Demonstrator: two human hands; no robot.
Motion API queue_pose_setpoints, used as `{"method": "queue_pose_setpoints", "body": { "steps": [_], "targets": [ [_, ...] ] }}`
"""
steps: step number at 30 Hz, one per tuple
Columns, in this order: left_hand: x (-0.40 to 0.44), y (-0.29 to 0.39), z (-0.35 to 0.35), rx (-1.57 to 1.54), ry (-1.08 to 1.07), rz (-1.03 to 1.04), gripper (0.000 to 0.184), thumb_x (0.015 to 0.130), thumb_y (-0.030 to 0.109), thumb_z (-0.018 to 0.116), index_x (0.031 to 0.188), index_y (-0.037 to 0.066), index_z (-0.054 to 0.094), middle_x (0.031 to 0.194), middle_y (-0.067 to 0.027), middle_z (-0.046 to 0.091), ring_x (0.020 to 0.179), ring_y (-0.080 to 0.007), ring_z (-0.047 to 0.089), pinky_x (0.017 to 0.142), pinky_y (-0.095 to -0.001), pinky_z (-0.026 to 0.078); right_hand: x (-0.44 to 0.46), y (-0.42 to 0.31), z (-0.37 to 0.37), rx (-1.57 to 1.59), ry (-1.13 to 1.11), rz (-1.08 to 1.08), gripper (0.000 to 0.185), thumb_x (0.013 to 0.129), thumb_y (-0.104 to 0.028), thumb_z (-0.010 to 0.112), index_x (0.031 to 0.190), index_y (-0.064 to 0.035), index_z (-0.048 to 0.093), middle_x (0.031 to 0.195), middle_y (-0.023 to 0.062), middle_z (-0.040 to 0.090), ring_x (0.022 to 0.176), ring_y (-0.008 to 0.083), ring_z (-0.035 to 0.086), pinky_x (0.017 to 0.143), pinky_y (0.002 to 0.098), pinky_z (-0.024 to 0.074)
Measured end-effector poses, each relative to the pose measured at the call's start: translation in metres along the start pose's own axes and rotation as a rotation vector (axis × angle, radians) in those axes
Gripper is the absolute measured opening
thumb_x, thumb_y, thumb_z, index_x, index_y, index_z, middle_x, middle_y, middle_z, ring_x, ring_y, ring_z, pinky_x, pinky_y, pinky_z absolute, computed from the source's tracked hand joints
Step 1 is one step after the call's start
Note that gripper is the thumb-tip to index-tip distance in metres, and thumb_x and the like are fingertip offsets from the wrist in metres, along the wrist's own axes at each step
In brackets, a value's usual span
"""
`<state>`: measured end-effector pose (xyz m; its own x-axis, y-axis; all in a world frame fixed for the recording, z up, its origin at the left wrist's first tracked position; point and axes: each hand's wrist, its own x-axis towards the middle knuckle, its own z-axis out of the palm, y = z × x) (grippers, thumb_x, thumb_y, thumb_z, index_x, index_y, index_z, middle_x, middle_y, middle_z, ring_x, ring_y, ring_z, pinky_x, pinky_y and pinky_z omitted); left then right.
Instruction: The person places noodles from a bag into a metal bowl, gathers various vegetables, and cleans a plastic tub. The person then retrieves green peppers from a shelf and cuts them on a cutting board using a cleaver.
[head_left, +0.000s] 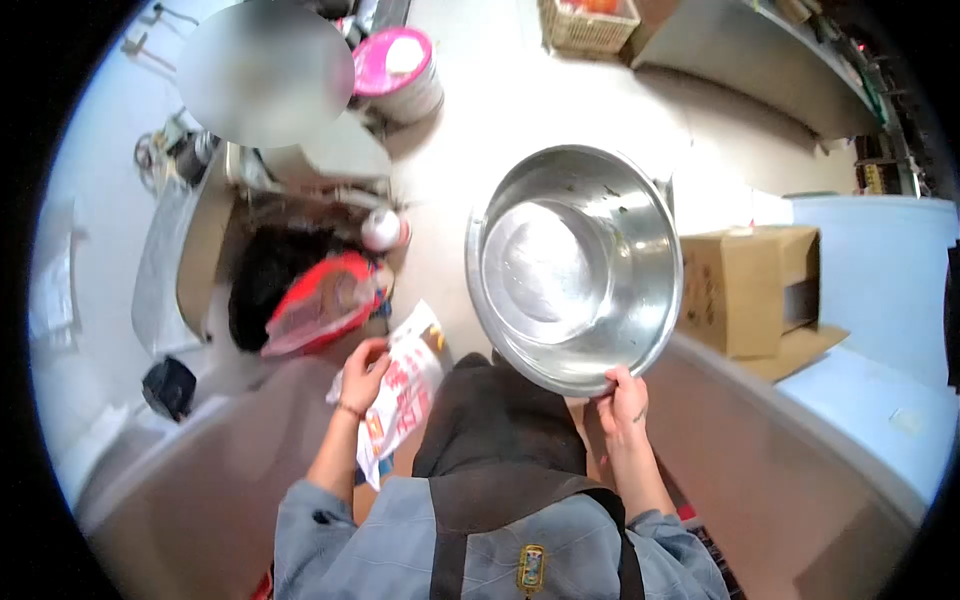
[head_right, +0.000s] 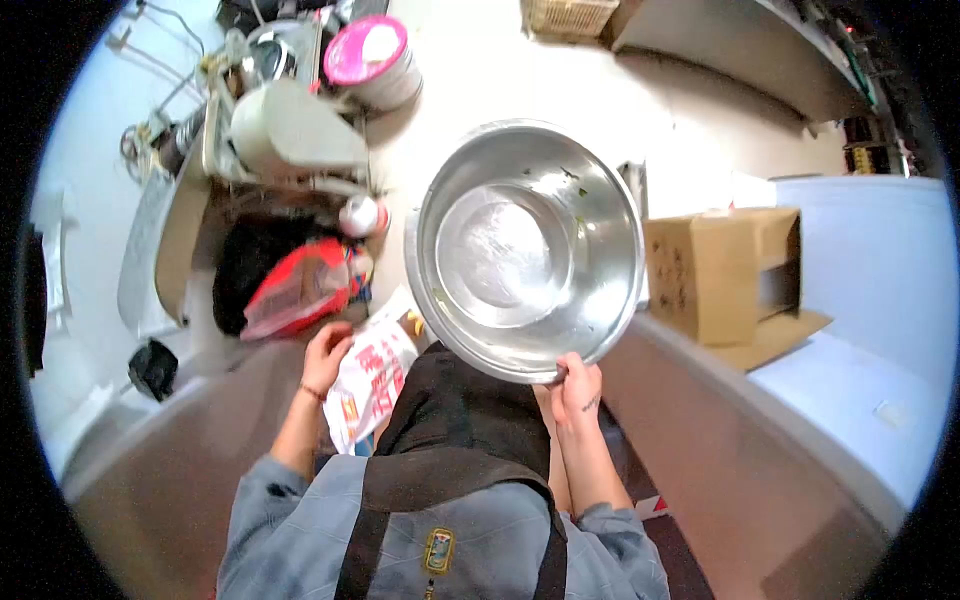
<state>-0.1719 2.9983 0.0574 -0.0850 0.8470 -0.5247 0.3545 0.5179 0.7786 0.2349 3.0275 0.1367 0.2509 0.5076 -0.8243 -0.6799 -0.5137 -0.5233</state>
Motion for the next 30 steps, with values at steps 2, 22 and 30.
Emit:
{"method": "queue_pose_setpoints", "body": {
  "steps": [2, 22, 30],
  "targets": [
    [0.004, 0.01, -0.013, -0.175, 0.043, -0.11, 0.026, 0.087, 0.008, 0.057, 0.112, 0.001, 0.056, 0.096, -0.0049, 0.062, 0.086, -0.0131, 0.061, 0.075, -0.0263, 0.049, 0.024, -0.038, 0.047, -0.048, -0.038, -0.015, 0.03, 0.075, -0.001, 0.053, 0.104, 0.0048, 0.051, 0.095, 0.0108, 0.057, 0.085, 0.0215, 0.057, 0.076, 0.0345, 0.0496],
    [0.611, 0.521, -0.125, -0.534, -0.107, 0.258, 0.035, 0.089, 0.014, 0.06, 0.121, 0.003, 0.051, 0.116, -0.0051, 0.055, 0.101, -0.0144, 0.057, 0.084, -0.028, 0.048, 0.305, -0.331, 0.506, -0.05, -0.03, -0.122, 0.022, 0.073, -0.002, 0.052, 0.093, 0.0063, 0.05, 0.072, 0.0103, 0.058, 0.044, 0.0157, 0.052, 0.031, 0.0266, 0.0387],
    [0.801, 0.551, -0.148, -0.418, 0.062, -0.05, 0.033, 0.087, 0.016, 0.063, 0.116, 0.004, 0.055, 0.108, -0.0054, 0.061, 0.094, -0.015, 0.059, 0.079, -0.0284, 0.05, 0.506, -0.48, 0.719, -0.103, -0.187, -0.062, 0.037, 0.074, -0.001, 0.052, 0.108, 0.0091, 0.045, 0.087, 0.0173, 0.06, 0.067, 0.0284, 0.064, 0.051, 0.0384, 0.0553]
  ]
}}
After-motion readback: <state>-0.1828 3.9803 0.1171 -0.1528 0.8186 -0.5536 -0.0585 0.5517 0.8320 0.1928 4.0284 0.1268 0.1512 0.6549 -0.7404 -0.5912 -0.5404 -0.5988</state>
